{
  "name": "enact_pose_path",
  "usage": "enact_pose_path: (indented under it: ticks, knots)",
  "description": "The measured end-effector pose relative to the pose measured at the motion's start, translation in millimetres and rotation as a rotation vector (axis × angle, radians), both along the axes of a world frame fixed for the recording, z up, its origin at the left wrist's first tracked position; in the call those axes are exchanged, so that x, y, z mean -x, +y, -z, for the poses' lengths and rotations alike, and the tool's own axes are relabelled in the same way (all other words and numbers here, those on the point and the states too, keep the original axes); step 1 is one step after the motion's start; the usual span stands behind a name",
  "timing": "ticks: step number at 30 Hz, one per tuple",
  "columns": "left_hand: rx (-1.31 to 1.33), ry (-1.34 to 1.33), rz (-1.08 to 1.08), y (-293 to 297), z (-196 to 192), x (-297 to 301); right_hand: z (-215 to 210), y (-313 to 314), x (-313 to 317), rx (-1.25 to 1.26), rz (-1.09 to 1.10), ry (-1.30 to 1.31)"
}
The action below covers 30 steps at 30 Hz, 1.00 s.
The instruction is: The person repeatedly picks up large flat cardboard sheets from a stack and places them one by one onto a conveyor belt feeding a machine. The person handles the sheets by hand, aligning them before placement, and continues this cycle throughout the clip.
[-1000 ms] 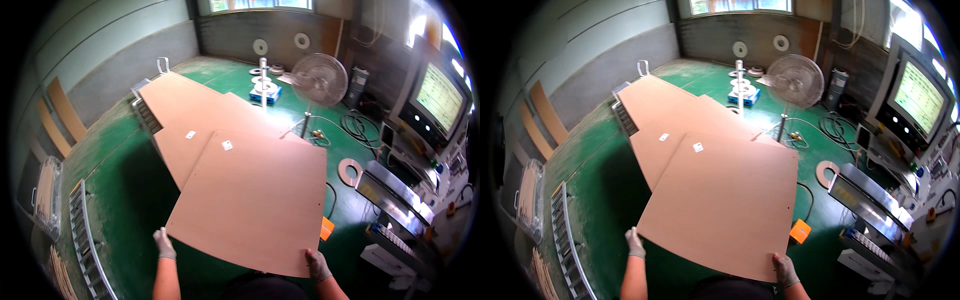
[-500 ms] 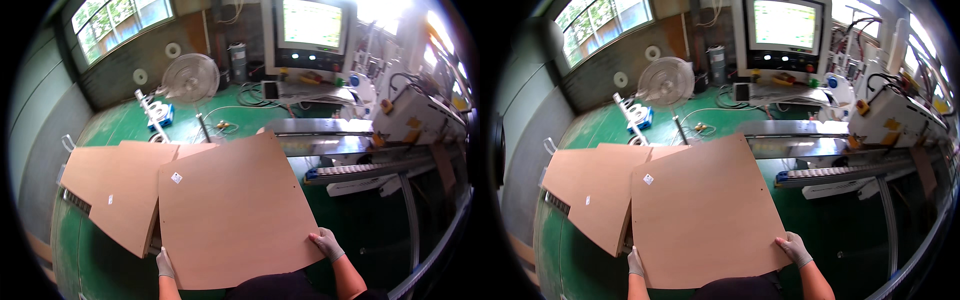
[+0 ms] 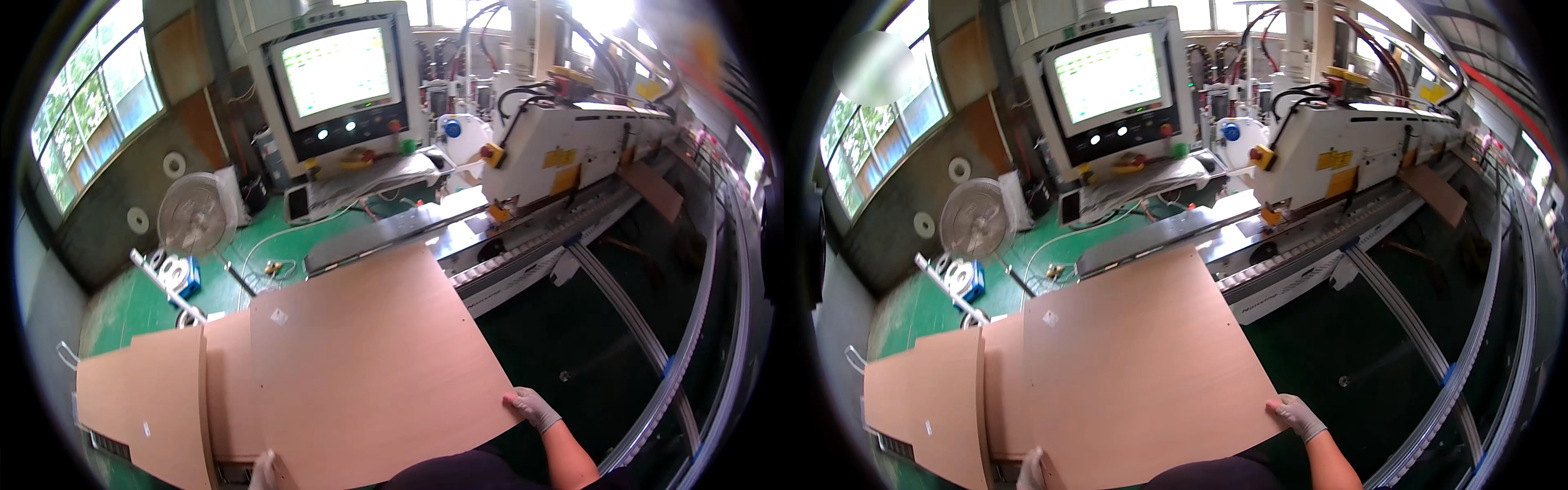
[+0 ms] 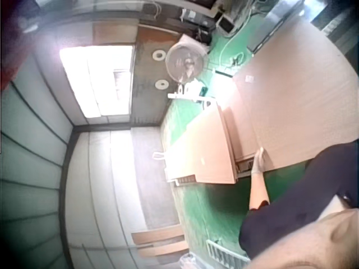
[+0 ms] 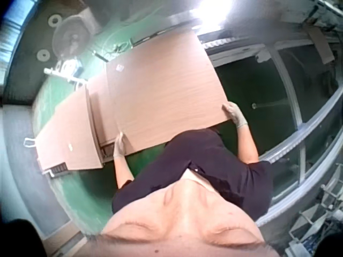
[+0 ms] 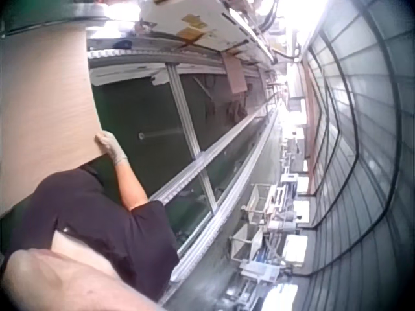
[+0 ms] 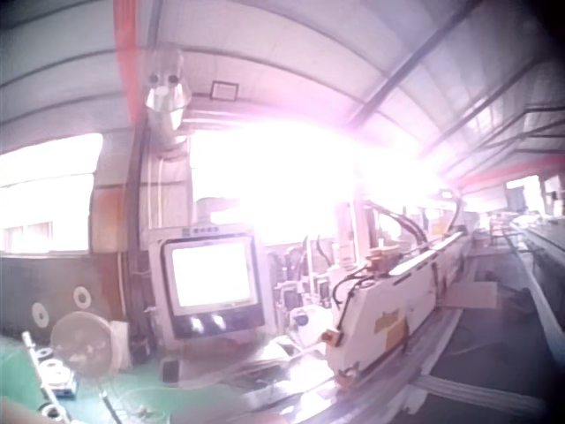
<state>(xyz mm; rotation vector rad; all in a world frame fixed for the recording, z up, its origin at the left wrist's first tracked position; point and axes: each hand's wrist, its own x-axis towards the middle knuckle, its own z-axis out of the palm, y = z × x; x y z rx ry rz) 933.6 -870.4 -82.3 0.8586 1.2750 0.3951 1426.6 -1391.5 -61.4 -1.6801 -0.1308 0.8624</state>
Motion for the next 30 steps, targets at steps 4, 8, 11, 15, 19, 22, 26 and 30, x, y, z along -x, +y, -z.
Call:
enact_pose_path:
  ticks: [4,8,11,15,19,22,26,30]
  knots:
    - [-0.068,0.105,0.205,-52.2,23.4,16.5,-0.7,-22.6,-13.1,-0.02,0.089,0.077]
    - [-0.18,0.199,0.209,-75.7,24.8,-47.0,74.2,-50.3,-16.7,-0.243,0.396,0.0]
    - [-0.096,0.118,0.111,-121.7,-36.9,-117.8,51.2,-25.7,-10.3,-0.486,0.54,0.234]
    - [-0.035,0.186,0.071,-148.8,-29.1,-146.6,49.7,-14.3,-5.9,-0.652,0.454,0.379]
    - [-0.09,0.213,0.131,-140.2,48.5,-158.2,149.3,-24.6,-25.5,-0.461,0.554,0.052]
    - [-0.091,0.312,0.13,-150.5,69.8,-135.4,55.8,-23.0,-55.9,-0.617,0.594,0.423]
    - [-0.153,0.302,0.181,-166.1,72.4,-204.3,81.1,-39.7,-100.4,-0.828,0.836,0.321]
    - [-0.159,0.199,0.238,-201.8,64.8,-251.7,99.0,-61.5,-132.3,-0.906,0.963,0.436]
